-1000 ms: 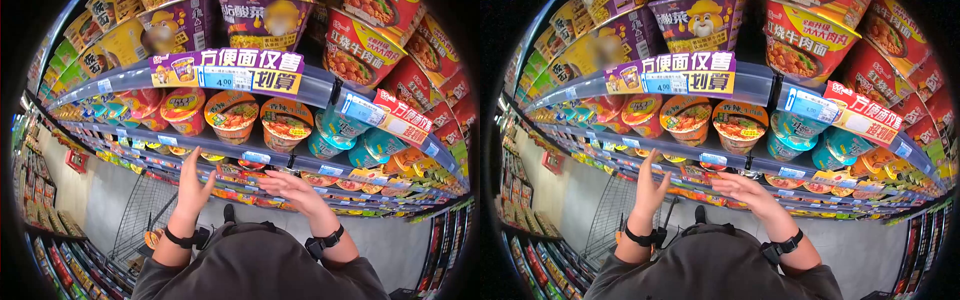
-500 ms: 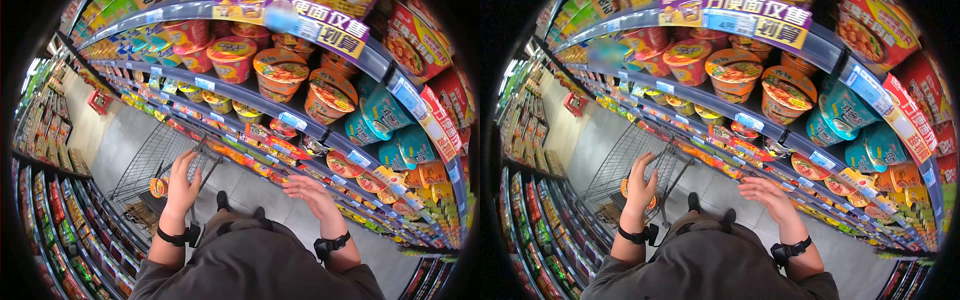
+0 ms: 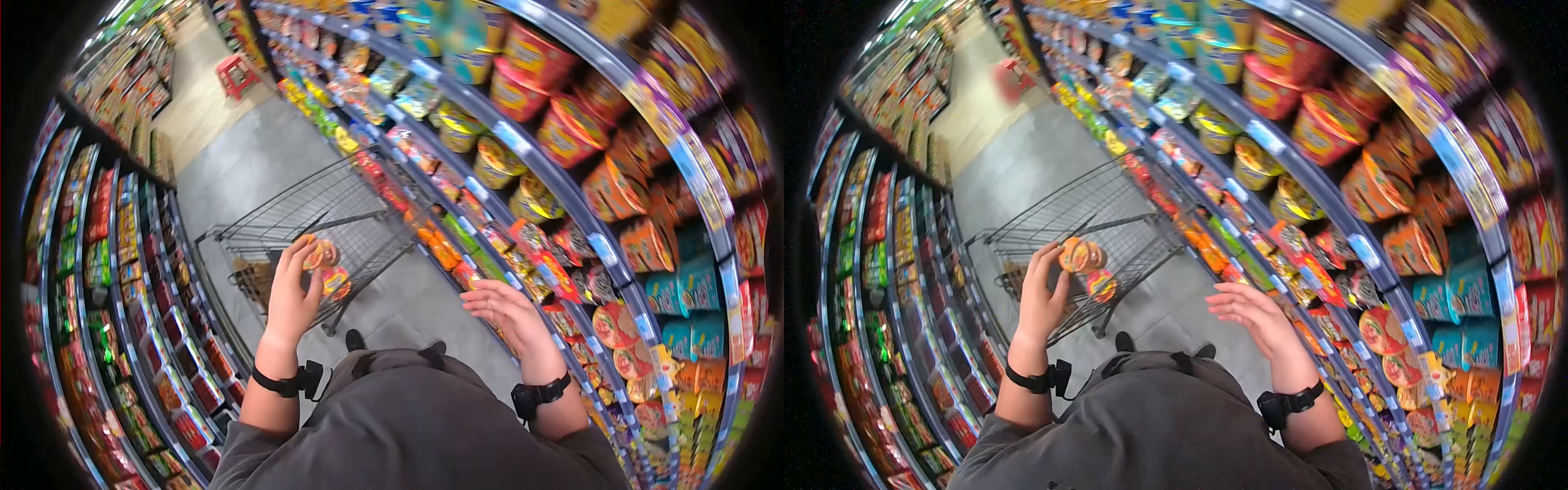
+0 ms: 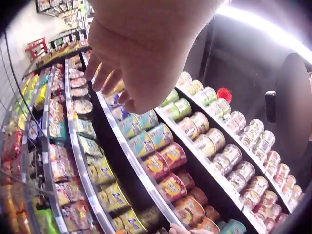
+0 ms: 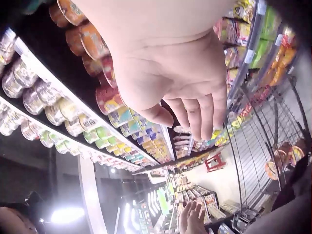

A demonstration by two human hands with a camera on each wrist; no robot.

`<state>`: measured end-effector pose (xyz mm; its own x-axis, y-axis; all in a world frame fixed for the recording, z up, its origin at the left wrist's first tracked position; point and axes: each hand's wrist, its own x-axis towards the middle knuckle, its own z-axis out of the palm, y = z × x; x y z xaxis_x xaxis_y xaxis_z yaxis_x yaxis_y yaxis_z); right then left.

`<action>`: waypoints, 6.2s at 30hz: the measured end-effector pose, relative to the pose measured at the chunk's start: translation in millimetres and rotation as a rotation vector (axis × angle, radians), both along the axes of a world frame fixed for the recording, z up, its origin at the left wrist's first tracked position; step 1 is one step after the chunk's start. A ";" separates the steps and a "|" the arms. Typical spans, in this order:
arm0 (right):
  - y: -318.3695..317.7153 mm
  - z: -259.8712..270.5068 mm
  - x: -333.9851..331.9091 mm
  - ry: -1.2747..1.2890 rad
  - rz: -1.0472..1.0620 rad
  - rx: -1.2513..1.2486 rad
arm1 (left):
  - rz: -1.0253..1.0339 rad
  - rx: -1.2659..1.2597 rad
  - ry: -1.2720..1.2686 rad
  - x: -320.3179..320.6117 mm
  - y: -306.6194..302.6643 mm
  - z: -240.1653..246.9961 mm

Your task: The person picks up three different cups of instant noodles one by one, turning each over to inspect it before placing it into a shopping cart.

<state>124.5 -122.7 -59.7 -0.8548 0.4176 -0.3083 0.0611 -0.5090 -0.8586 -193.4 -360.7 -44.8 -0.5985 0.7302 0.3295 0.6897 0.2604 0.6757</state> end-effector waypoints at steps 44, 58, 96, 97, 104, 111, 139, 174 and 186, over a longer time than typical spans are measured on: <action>-32.0 -280.2 -476.4 -0.636 0.415 -0.246 | 0.461 -0.361 -0.888 -245.6 -59.2 -301.4; -50.1 -363.6 -507.3 -0.667 0.441 -0.319 | 0.693 -0.227 -1.271 -255.3 -27.2 -443.4; -145.2 -16.0 -293.0 -0.215 0.114 -0.184 | -0.469 0.101 -0.541 -164.2 -135.4 -38.3; -146.4 -13.4 -287.1 -0.209 0.095 -0.183 | -0.475 0.090 -0.544 -162.3 -132.6 -34.5; -148.7 11.9 -235.6 -0.144 0.049 -0.117 | -0.604 0.054 -0.525 -139.0 -94.6 -19.0; -135.9 15.3 -135.4 -0.077 -0.108 -0.043 | -0.715 0.024 -0.661 -75.5 -23.4 -21.9; -68.1 68.9 248.9 0.373 -0.604 0.154 | -1.069 0.104 -0.263 271.7 181.8 57.0; 123.0 120.7 219.8 0.454 -0.786 0.624 | -1.161 0.170 -0.507 284.5 415.2 128.1; 119.4 116.6 224.5 0.500 -0.821 0.577 | -1.071 0.149 -0.127 287.4 440.3 121.4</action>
